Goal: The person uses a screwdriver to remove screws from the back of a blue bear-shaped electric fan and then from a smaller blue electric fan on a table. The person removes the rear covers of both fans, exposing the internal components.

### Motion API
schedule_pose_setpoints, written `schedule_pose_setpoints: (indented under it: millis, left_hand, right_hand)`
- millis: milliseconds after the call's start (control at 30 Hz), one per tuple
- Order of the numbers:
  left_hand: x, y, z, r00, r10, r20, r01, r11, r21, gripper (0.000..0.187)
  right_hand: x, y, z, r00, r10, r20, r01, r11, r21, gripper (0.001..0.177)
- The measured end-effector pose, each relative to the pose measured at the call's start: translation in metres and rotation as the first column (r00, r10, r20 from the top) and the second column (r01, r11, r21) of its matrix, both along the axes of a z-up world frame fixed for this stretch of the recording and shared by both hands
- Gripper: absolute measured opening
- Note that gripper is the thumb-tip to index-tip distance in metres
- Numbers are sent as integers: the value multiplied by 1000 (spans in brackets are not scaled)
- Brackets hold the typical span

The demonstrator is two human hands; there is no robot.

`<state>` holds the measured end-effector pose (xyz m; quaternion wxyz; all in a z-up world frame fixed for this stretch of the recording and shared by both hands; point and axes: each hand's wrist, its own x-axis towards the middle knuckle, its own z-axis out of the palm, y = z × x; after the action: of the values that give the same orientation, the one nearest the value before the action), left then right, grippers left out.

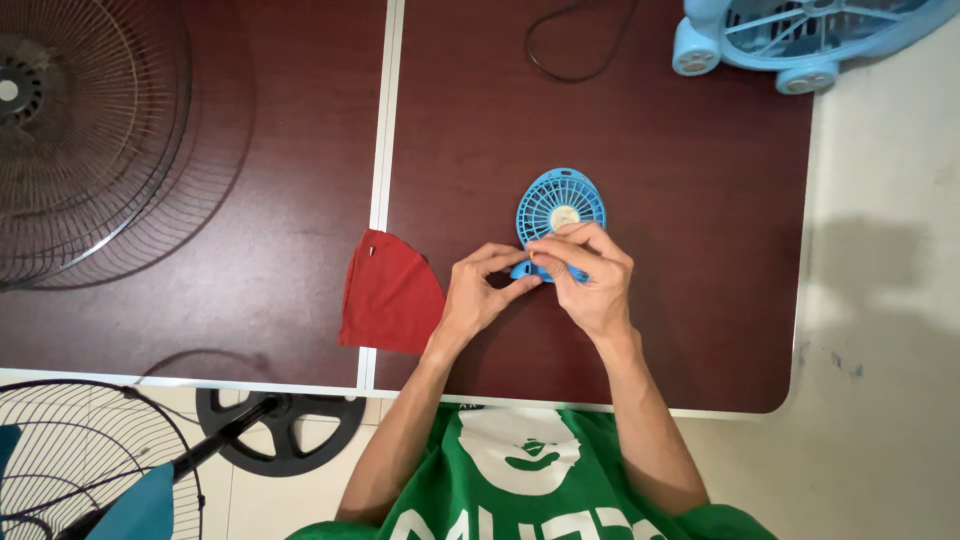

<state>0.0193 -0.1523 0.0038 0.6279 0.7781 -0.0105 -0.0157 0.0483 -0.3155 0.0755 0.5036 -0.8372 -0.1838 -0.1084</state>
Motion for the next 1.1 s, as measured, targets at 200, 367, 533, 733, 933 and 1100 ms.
schedule_pose_setpoints:
  millis: [200, 367, 533, 733, 933, 1100]
  left_hand:
    - [-2, 1, 2, 1000, -15, -27, 14, 1000, -9, 38]
    - [-1, 0, 5, 999, -7, -49, 6, 1000, -13, 38]
    - [0, -1, 4, 1000, -6, -31, 5, 1000, -25, 38]
    - [3, 2, 8, 998, -38, -42, 38, 999, 4, 40]
    - [10, 6, 20, 994, -90, -68, 92, 995, 32, 43]
    - [18, 8, 36, 988, -145, 51, 146, 989, -13, 39]
  right_hand:
    - [0, -8, 10, 999, 20, -26, -20, 1000, 10, 24]
    - [-1, -18, 23, 993, 88, -77, -93, 994, -63, 34]
    - [-5, -12, 19, 992, 125, -23, -126, 989, -74, 23]
    - [-1, -5, 0, 1000, 0, -16, 1, 999, 37, 23]
    - [1, -23, -2, 995, 74, -67, -75, 997, 2, 31]
    - [1, -22, 3, 990, 140, -5, -140, 988, -67, 26]
